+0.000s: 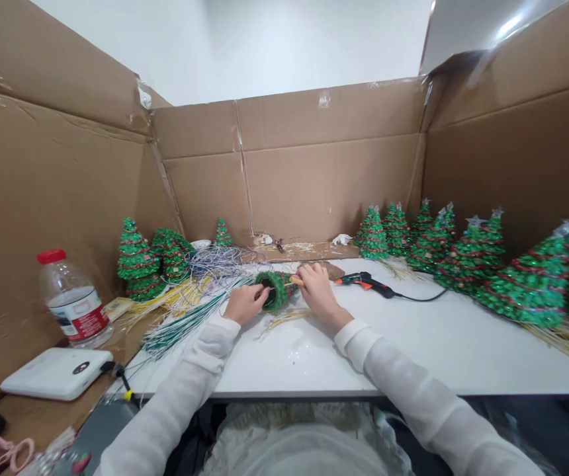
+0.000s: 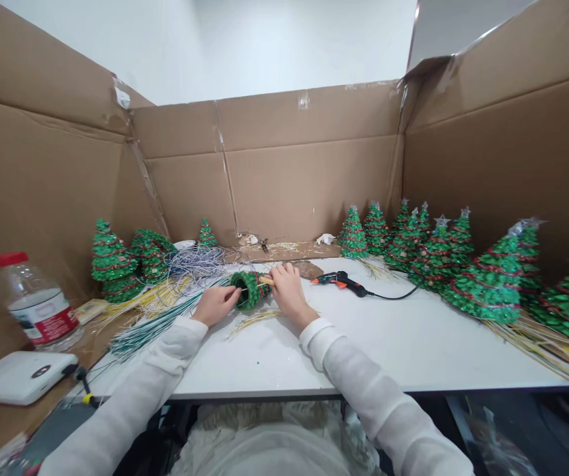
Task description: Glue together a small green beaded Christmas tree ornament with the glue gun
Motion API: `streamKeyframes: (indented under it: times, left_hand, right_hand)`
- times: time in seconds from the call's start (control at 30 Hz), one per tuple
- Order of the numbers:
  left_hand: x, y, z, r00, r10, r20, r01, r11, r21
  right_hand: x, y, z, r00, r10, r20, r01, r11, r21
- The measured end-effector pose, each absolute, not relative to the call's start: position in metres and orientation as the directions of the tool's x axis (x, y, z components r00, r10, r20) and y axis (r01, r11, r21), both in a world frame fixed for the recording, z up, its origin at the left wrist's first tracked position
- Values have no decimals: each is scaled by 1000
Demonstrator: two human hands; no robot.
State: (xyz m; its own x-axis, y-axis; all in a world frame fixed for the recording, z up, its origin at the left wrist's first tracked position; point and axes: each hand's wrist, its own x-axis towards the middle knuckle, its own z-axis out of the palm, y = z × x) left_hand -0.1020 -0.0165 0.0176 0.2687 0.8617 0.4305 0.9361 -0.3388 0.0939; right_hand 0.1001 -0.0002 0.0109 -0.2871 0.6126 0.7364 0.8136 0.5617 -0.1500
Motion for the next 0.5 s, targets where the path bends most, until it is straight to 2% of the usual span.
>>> streamKeyframes:
  times: [0.3, 0.37, 0.5]
  left_hand:
    - [-123, -8, 14, 190, 918, 348, 967, -236, 93]
    - [-130, -3, 13, 231, 919, 319, 945, -290, 149]
    - [-147, 6, 8, 420, 859, 294, 771, -508, 385]
  right_hand:
    - [97, 3, 7, -196, 639, 744, 857, 481, -187]
    - [98, 3, 7, -191, 646, 739, 858, 476, -194]
    - [97, 1, 6, -180, 663, 726, 869, 453, -199]
